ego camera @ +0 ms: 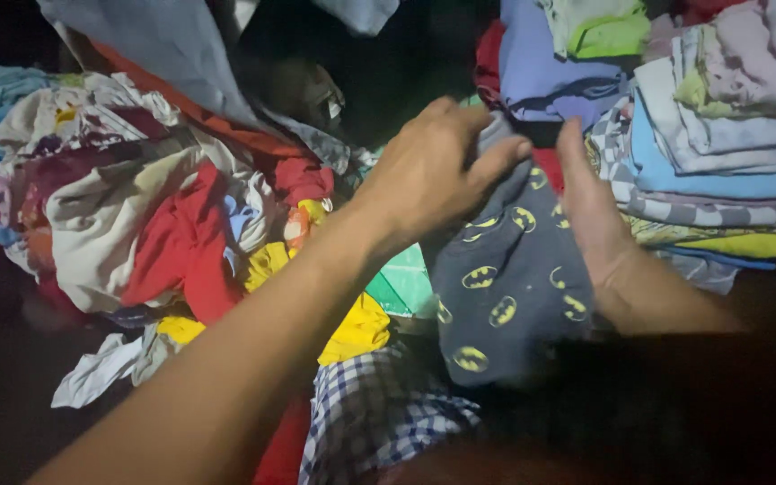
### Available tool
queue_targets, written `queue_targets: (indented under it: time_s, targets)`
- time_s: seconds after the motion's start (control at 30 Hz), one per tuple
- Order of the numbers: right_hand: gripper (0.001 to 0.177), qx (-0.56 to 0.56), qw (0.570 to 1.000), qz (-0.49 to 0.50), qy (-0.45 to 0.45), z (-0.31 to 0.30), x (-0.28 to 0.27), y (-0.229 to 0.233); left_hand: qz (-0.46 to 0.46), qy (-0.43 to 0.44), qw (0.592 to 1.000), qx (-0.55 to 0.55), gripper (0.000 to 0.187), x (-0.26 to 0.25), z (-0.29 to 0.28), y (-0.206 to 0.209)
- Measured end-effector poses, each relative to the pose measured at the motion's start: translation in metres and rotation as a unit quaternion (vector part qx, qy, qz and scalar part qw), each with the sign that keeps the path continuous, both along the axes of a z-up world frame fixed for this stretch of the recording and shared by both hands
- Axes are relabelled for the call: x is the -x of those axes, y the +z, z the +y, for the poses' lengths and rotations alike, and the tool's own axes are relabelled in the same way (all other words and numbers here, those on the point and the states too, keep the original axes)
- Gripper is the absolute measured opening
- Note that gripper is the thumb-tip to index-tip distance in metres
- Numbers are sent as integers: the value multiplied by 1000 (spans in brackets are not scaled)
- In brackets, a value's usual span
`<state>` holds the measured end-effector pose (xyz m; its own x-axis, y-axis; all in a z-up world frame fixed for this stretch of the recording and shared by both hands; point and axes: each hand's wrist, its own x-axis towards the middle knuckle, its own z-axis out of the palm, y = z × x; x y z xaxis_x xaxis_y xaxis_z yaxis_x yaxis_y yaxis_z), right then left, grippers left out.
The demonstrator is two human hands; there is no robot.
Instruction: Folding a pile of assorted laundry including shirts, underwear, and socks.
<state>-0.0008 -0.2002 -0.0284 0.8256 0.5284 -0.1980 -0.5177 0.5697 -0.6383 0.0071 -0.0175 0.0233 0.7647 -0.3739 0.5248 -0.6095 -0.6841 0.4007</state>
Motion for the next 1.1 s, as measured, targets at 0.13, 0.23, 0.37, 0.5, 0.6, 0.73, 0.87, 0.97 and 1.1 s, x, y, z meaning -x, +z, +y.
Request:
queue_targets:
  time_s: [0.13, 0.23, 0.37, 0.5, 0.6, 0.73, 0.87, 0.97, 1.1]
  targets:
    - [70, -120, 992, -17, 37, -20, -4, -49, 46, 71, 996, 15, 55, -12, 0, -22]
    - [86, -123, 985, 39, 114, -29, 3, -71, 84, 158, 984, 21, 58, -22, 2, -40]
    - [101, -184, 967, 46, 170, -33, 21, -78, 125, 290, 948, 47, 61, -33, 18, -66]
    - [106, -153, 983, 62, 82, -35, 28, -86, 220, 341, 909, 98, 62, -31, 28, -79]
    - [76, 29, 996, 81, -12, -25, 25, -69, 330, 273, 873, 233, 54, -19, 24, -83]
    - [52, 185, 968, 171, 16, -39, -2, -91, 446, 172, 795, 374, 51, -17, 28, -91]
    - [43, 252, 960, 125, -8, -58, -22, -105, 518, 100, 746, 406, 54, -19, 37, -103]
    - [34, 273, 957, 86, -51, -63, -25, -93, 535, 77, 736, 407, 58, -25, 38, -110]
    - [23, 331, 936, 67, -102, -63, -36, -81, 514, 117, 750, 400, 72, -33, 27, -110]
